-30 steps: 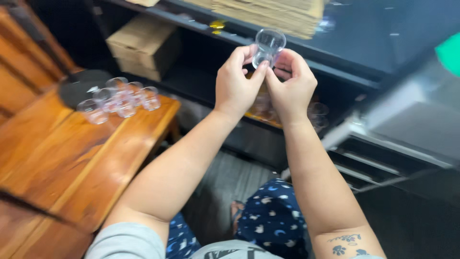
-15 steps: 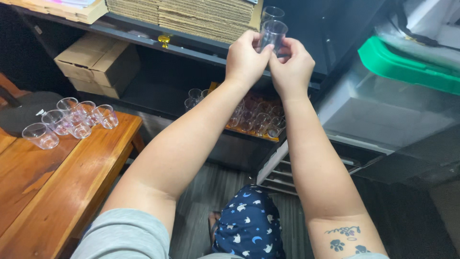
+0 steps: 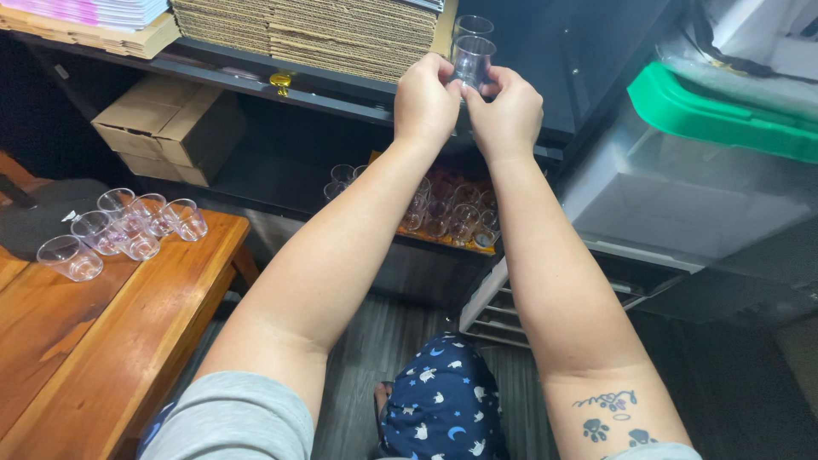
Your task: The person takes clear plastic glasses from a wooden table and places them into a black cabinet. They handle the glasses one by one, arranging them in rows on the cabinet shelf.
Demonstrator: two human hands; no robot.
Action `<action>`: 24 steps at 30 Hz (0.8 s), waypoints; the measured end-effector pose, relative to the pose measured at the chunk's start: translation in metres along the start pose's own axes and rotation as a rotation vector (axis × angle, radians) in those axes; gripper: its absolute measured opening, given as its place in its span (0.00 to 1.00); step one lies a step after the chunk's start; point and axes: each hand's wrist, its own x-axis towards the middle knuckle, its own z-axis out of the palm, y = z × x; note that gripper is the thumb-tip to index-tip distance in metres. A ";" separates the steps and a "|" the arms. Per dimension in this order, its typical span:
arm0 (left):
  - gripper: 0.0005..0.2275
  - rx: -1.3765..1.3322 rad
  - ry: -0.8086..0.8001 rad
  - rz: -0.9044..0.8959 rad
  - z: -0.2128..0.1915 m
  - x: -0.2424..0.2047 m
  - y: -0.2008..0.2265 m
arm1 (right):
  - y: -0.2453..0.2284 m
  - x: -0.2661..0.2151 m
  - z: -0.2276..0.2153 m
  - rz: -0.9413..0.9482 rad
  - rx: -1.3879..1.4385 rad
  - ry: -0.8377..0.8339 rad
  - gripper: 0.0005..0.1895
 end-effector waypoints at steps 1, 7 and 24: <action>0.02 0.000 -0.002 0.002 0.002 0.001 -0.002 | 0.000 0.002 0.002 0.002 0.000 0.002 0.21; 0.11 0.012 0.022 0.078 0.010 0.008 -0.011 | -0.007 0.007 0.007 0.045 -0.160 -0.016 0.21; 0.19 -0.121 -0.033 0.241 -0.014 -0.017 -0.029 | -0.002 -0.016 0.015 0.007 0.003 0.220 0.13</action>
